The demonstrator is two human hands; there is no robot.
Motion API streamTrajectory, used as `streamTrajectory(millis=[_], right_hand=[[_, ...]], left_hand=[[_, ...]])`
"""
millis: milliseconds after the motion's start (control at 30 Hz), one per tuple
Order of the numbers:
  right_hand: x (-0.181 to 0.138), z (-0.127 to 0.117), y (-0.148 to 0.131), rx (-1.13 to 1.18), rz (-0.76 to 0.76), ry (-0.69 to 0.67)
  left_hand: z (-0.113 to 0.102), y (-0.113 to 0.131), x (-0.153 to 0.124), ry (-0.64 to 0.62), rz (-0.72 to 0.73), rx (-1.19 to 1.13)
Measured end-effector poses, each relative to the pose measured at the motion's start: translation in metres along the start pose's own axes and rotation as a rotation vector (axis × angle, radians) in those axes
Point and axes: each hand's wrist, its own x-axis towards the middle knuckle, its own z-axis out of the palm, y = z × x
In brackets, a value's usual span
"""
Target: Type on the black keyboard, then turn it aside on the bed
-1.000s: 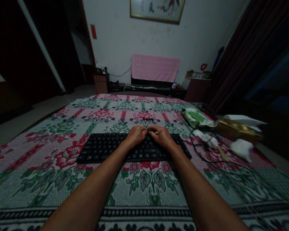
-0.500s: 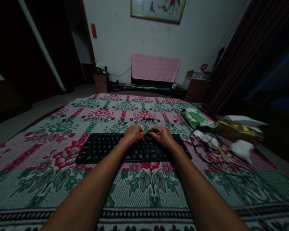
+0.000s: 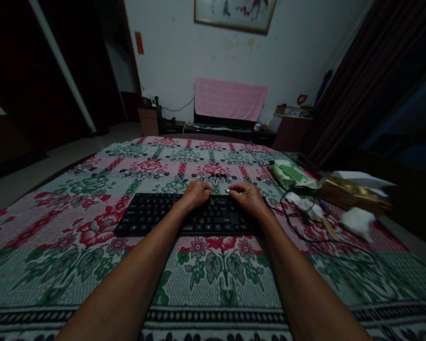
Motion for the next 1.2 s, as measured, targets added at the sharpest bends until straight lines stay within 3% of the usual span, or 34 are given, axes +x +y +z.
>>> streamTrajectory(millis=[267, 500, 733, 1200], right_hand=[[-0.003, 0.006, -0.006, -0.006, -0.072, -0.077], [-0.004, 0.007, -0.005, -0.018, -0.095, -0.104], [-0.003, 0.005, -0.005, -0.003, -0.093, -0.148], [-0.002, 0.003, -0.004, 0.02, -0.014, -0.216]], left_hand=[[0.0, -0.003, 0.0, 0.069, 0.037, -0.057], [0.006, 0.008, -0.004, 0.048, 0.218, -0.042], [0.014, 0.012, -0.006, 0.076, 0.177, 0.003], [0.015, 0.005, -0.003, 0.062, 0.265, -0.027]])
